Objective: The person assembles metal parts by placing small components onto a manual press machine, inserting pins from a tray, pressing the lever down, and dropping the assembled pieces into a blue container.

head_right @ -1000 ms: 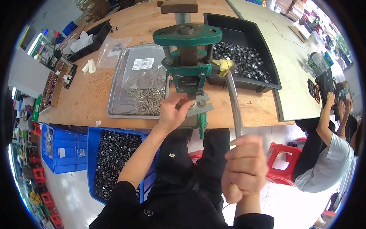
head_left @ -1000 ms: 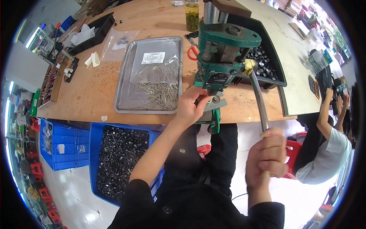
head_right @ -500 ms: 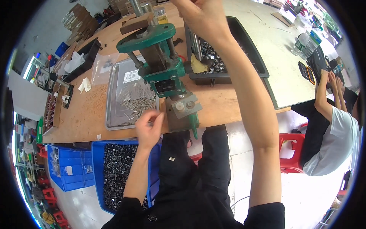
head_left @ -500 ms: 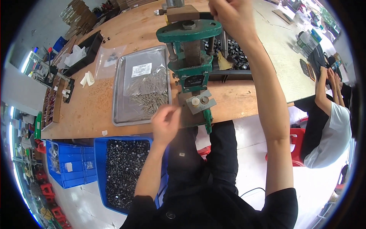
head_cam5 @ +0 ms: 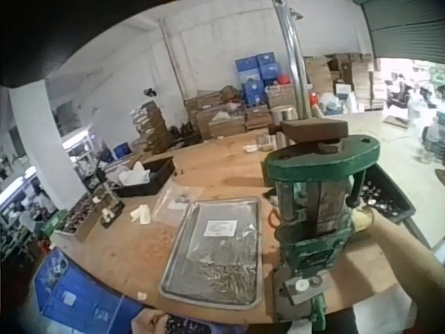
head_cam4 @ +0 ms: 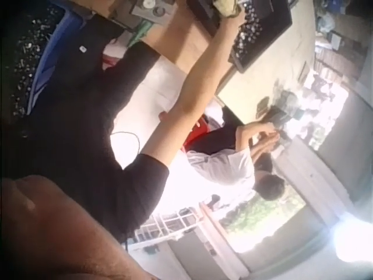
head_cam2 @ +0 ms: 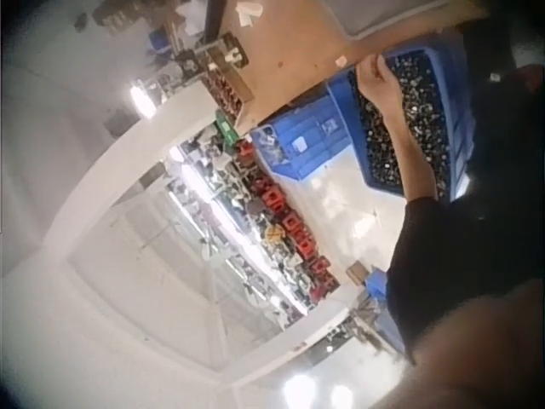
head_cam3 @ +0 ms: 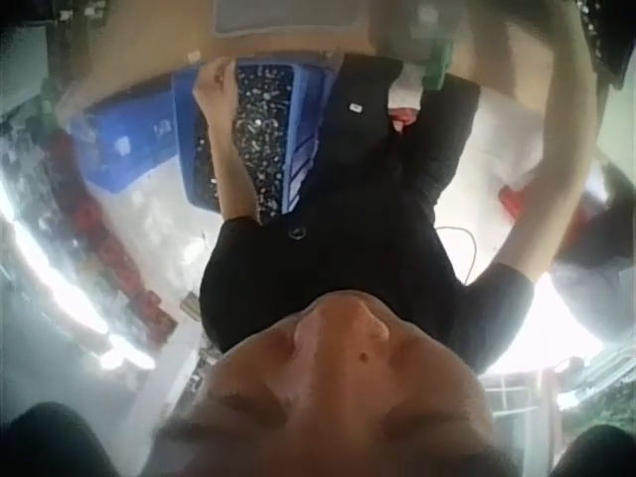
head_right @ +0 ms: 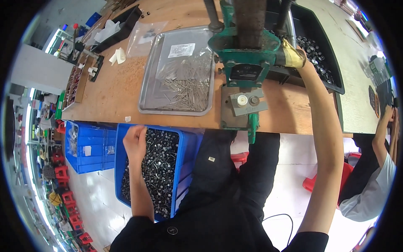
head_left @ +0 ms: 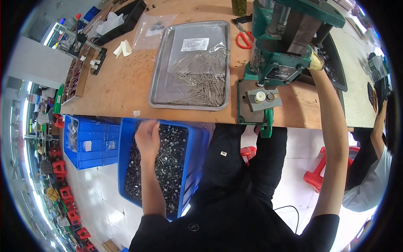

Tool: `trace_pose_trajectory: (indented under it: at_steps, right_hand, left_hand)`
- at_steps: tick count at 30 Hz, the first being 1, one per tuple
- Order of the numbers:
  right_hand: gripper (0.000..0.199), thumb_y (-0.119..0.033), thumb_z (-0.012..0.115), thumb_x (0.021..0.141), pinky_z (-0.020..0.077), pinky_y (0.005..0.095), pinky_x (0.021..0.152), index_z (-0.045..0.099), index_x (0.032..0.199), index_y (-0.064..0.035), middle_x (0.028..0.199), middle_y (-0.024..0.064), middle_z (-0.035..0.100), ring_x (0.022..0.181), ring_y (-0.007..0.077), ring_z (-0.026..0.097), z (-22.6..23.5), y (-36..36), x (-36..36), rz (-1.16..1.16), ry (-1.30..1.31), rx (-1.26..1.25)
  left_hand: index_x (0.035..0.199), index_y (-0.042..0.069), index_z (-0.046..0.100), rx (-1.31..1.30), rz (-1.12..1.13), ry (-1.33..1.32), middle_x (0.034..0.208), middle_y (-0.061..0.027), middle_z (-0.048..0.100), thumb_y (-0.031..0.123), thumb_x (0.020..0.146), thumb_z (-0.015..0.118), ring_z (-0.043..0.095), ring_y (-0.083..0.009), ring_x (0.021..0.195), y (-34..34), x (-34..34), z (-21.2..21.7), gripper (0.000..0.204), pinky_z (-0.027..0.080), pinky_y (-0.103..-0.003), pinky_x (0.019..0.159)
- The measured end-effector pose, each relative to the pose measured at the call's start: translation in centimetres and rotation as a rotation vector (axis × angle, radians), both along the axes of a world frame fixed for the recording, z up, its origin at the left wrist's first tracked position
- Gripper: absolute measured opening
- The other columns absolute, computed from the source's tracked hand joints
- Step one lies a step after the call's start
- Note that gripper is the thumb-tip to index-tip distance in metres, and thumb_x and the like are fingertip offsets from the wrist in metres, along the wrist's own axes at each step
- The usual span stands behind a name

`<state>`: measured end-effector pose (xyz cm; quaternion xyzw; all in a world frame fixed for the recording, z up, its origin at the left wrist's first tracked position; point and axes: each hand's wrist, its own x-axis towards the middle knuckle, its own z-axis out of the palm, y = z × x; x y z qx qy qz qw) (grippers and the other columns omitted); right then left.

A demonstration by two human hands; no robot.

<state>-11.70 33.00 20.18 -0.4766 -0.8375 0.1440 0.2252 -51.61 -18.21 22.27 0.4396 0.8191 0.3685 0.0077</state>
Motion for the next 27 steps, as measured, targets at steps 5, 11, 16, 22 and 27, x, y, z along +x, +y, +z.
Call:
trace_pose_trajectory:
  at_steps: [5,11,16,22,27]
  right_hand:
    - [0.022,-0.014,0.067,0.089,0.0555,0.0421,0.081,0.069,0.108,-0.0027,0.103,0.0213,0.072,0.095,0.0374,0.071,4.5,-5.6,-0.7,0.044,0.141,0.231]
    - [0.019,-0.002,0.069,0.088,0.0502,0.0339,0.066,0.068,0.107,0.0015,0.083,0.013,0.066,0.073,0.016,0.06,6.7,-17.3,-2.4,0.14,0.569,-0.052]
    - [0.023,-0.01,0.083,0.083,0.046,0.0335,0.058,0.073,0.101,0.0001,0.079,0.0084,0.053,0.061,0.0177,0.055,6.7,-25.6,-4.5,0.294,0.402,-0.155]
    - [0.022,-0.01,0.085,0.08,0.0409,0.0326,0.056,0.077,0.098,-0.0014,0.074,0.0052,0.051,0.06,0.0149,0.049,6.1,-25.9,-5.1,0.175,0.468,-0.272]
    - [0.023,-0.01,0.087,0.078,0.0393,0.0326,0.056,0.077,0.097,-0.0021,0.073,0.0043,0.052,0.06,0.0134,0.048,4.8,-26.2,-5.0,0.153,0.515,-0.238]
  left_hand:
    - [0.099,0.0,0.072,0.022,-0.351,0.291,0.095,-0.0137,0.069,0.002,0.086,0.071,0.068,-0.034,0.089,10.2,-1.2,2.1,0.014,0.055,-0.041,0.078]
    - [0.091,0.004,0.069,-0.373,-0.71,0.48,0.095,-0.0143,0.065,0.002,0.084,0.066,0.063,-0.0353,0.102,14.0,-2.5,3.6,0.008,0.052,-0.047,0.086]
    - [0.092,-0.001,0.066,-0.516,-0.765,0.395,0.087,-0.0144,0.066,0.0,0.084,0.066,0.066,-0.0303,0.08,14.5,-4.2,4.5,0.008,0.053,-0.041,0.074]
    - [0.101,0.001,0.071,0.067,-0.534,-0.387,0.091,-0.002,0.07,-0.001,0.091,0.072,0.062,-0.0068,0.082,15.4,2.9,4.2,0.011,0.051,-0.023,0.076]
    - [0.102,0.0,0.069,0.344,-0.702,-0.796,0.091,-0.0011,0.07,0.002,0.094,0.072,0.063,-0.0068,0.08,18.3,13.4,1.9,0.009,0.052,-0.024,0.075]
